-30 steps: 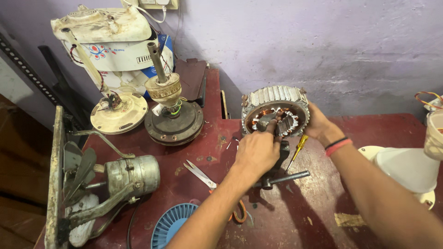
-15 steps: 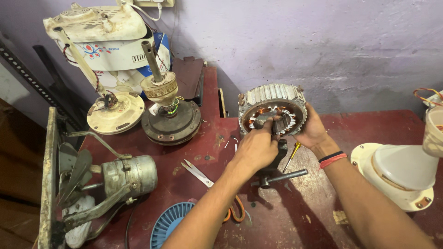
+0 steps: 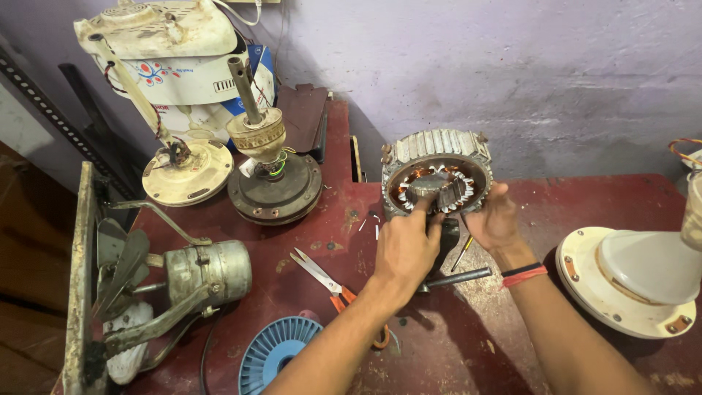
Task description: The person works on a disassembled electric motor rotor clamped in a bench vise. They use a yellow-handled screwdriver to adjust or secure components within the rotor's slots, repeatedly rotating the rotor and manipulating the internal parts by hand. A blue fan blade is briefly handled and set aside.
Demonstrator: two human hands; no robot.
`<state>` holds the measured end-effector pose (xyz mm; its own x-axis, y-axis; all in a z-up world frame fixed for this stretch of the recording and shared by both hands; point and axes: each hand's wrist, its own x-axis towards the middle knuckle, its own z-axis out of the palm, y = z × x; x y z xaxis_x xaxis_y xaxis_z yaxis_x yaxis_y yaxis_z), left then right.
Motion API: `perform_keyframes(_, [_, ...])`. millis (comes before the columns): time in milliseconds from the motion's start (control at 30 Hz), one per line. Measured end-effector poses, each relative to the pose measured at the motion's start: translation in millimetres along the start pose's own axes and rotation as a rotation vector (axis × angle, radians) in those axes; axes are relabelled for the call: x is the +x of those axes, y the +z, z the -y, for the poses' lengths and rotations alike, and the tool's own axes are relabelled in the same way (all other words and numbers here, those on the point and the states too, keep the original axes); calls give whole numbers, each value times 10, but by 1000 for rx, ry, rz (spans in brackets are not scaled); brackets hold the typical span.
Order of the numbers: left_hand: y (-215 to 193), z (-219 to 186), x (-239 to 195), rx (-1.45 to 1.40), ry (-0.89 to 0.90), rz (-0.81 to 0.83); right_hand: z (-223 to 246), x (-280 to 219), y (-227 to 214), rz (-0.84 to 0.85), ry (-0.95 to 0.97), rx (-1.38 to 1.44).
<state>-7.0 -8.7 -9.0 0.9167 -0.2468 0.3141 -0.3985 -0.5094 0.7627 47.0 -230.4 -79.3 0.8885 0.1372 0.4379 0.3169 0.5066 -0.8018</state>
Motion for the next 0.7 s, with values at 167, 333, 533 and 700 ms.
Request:
perform_keyframes(167, [41, 20, -12, 35, 50, -34, -22, -40, 128, -48, -68, -183])
perform_keyframes(333, [51, 32, -50, 25, 204, -145, -8, -71, 196, -159, 1, -204])
perform_keyframes(533, [162, 4, -145, 34, 319, -52, 55, -85, 262, -195, 62, -210])
perform_keyframes(700, [217, 51, -162, 32, 368, 96, 77, -76, 308, -194, 80, -241])
